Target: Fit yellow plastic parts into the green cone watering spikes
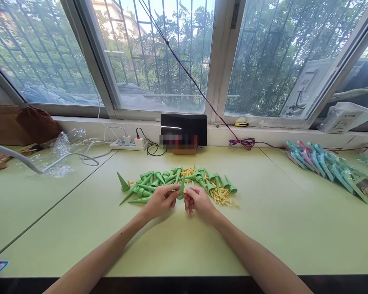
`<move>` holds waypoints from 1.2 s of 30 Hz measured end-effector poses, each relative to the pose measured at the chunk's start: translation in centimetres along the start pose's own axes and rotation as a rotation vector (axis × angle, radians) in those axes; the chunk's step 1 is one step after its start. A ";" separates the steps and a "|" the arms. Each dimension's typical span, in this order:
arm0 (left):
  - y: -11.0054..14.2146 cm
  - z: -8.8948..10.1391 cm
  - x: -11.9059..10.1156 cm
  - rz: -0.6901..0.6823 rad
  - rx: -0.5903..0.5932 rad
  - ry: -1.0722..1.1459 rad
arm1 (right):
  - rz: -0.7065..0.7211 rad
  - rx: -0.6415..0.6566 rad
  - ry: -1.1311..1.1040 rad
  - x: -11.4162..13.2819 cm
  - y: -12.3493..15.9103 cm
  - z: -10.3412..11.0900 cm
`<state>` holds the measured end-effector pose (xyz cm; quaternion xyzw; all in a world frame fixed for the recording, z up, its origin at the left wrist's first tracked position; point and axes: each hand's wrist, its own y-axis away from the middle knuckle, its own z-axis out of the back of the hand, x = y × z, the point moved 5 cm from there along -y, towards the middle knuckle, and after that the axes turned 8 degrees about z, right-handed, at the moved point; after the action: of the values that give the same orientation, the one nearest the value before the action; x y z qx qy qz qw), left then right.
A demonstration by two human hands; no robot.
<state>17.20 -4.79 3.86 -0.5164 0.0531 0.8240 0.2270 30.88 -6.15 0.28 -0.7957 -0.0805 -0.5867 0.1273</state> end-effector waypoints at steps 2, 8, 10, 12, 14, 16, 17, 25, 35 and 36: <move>0.1 0.0 -0.2 0.000 0.012 0.017 | 0.026 0.010 0.029 0.2 0.1 -0.1; 0.2 0.3 -0.7 0.017 0.050 0.038 | 0.177 0.034 0.194 1.3 0.5 -0.4; 0.3 0.3 -0.8 0.017 0.068 0.031 | 0.227 0.036 0.279 1.6 0.7 -0.5; 0.3 0.3 -0.7 0.021 0.086 0.030 | 0.258 0.030 0.346 1.9 0.8 -0.6; 0.3 0.4 -0.6 0.030 0.101 0.045 | 0.273 0.022 0.400 1.9 0.9 -0.6; 0.3 0.4 -0.6 0.037 0.111 0.065 | 0.287 0.013 0.451 2.0 1.0 -0.6; 0.3 0.3 -0.6 0.040 0.115 0.072 | 0.298 0.010 0.479 2.0 1.1 -0.6; 0.3 0.3 -0.6 0.072 0.152 0.137 | 0.402 -0.013 0.708 2.6 1.5 -0.6; 0.3 -0.9 -0.4 0.083 0.281 0.203 | 0.532 -0.068 0.894 3.1 1.9 -1.5; 0.4 -1.0 -0.5 0.077 0.305 0.203 | 0.529 -0.063 0.899 3.0 2.0 -1.7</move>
<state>18.06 -5.62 3.75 -0.5539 0.2197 0.7582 0.2646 30.80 -8.58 3.35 -0.4620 0.2035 -0.8202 0.2693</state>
